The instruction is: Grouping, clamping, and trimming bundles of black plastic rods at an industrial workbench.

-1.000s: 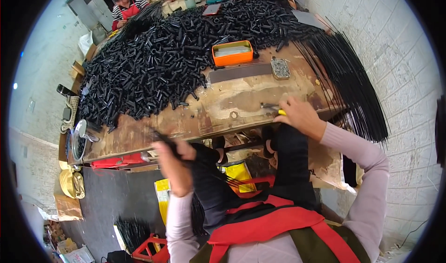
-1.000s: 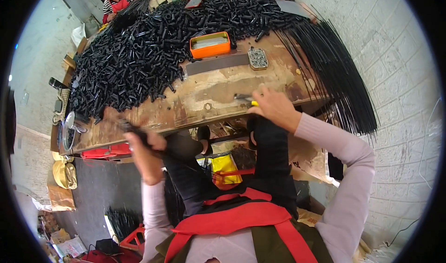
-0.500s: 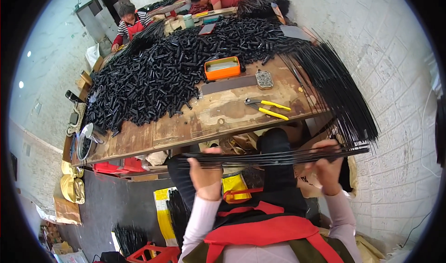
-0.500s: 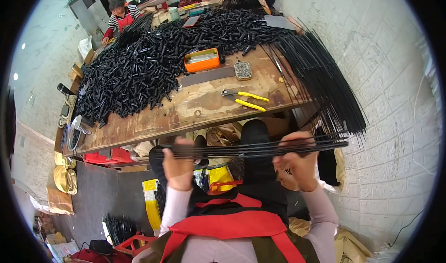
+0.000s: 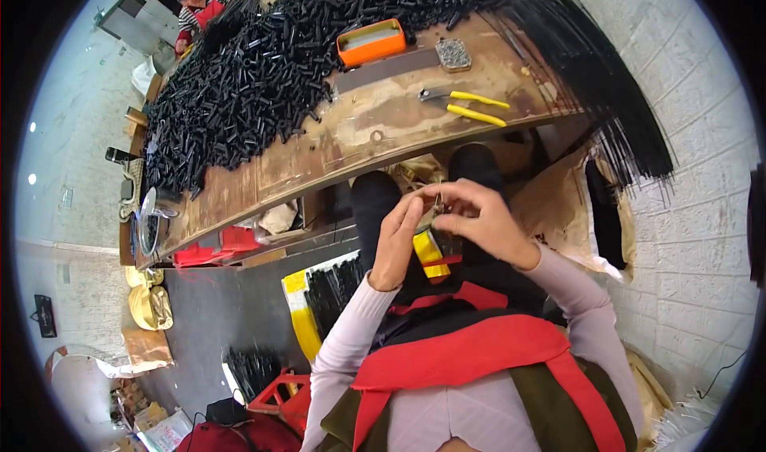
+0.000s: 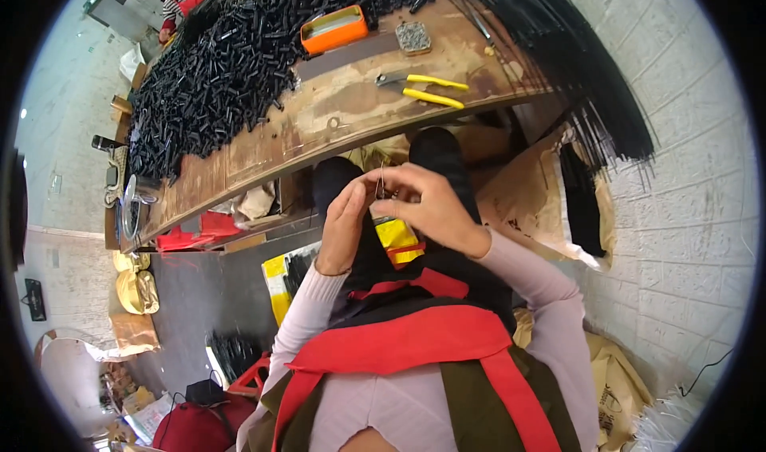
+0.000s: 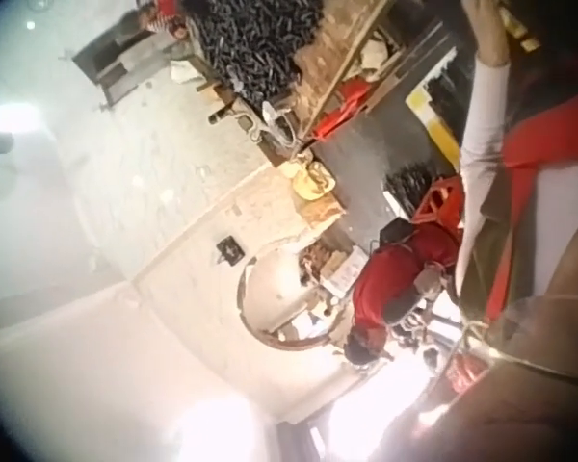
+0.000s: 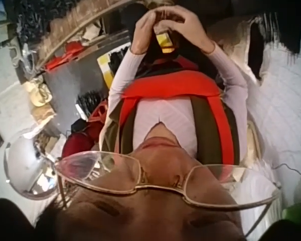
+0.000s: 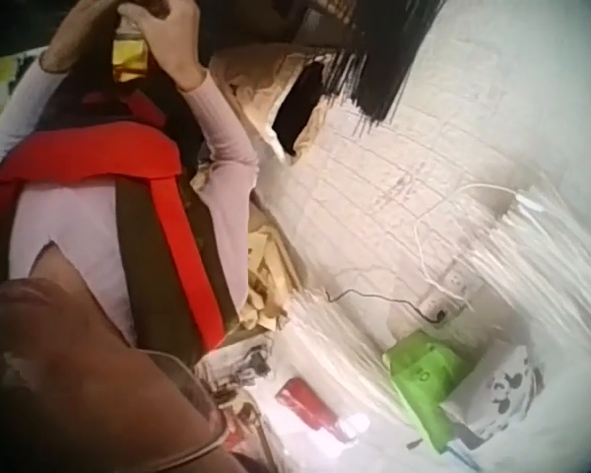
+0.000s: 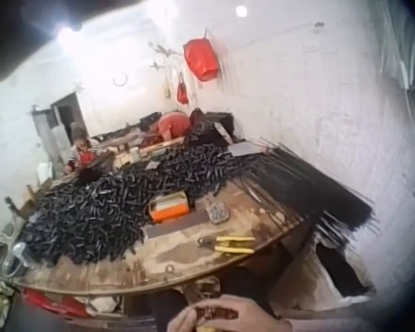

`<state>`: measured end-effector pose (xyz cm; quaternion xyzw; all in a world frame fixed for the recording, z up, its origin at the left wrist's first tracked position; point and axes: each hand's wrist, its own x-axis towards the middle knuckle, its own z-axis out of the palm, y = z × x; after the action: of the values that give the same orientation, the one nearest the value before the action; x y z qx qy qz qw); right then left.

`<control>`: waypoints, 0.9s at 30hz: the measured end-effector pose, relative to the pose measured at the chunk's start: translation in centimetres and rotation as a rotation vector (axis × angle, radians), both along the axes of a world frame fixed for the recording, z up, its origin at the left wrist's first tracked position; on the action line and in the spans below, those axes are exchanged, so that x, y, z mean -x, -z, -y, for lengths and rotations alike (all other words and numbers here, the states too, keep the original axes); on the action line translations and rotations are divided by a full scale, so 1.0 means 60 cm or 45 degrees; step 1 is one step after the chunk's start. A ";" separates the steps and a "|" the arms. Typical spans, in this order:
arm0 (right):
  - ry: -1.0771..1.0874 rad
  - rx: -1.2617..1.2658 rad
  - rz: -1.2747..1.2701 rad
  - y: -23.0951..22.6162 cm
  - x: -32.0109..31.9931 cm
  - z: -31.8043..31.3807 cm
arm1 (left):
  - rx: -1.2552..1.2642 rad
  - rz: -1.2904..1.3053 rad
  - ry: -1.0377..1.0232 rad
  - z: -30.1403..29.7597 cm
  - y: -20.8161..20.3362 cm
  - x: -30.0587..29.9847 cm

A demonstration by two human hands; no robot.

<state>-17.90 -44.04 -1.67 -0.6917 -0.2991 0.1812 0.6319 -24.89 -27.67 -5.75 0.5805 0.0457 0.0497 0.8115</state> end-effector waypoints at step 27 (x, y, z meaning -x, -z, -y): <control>-0.538 -0.671 -0.561 0.017 -0.077 -0.063 | 0.489 0.073 0.360 -0.070 -0.043 -0.040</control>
<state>-13.25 -40.26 -2.66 -0.3740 -0.3284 0.3682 0.7853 -22.47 -23.49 -3.19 0.4144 -0.0504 -0.0574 0.9069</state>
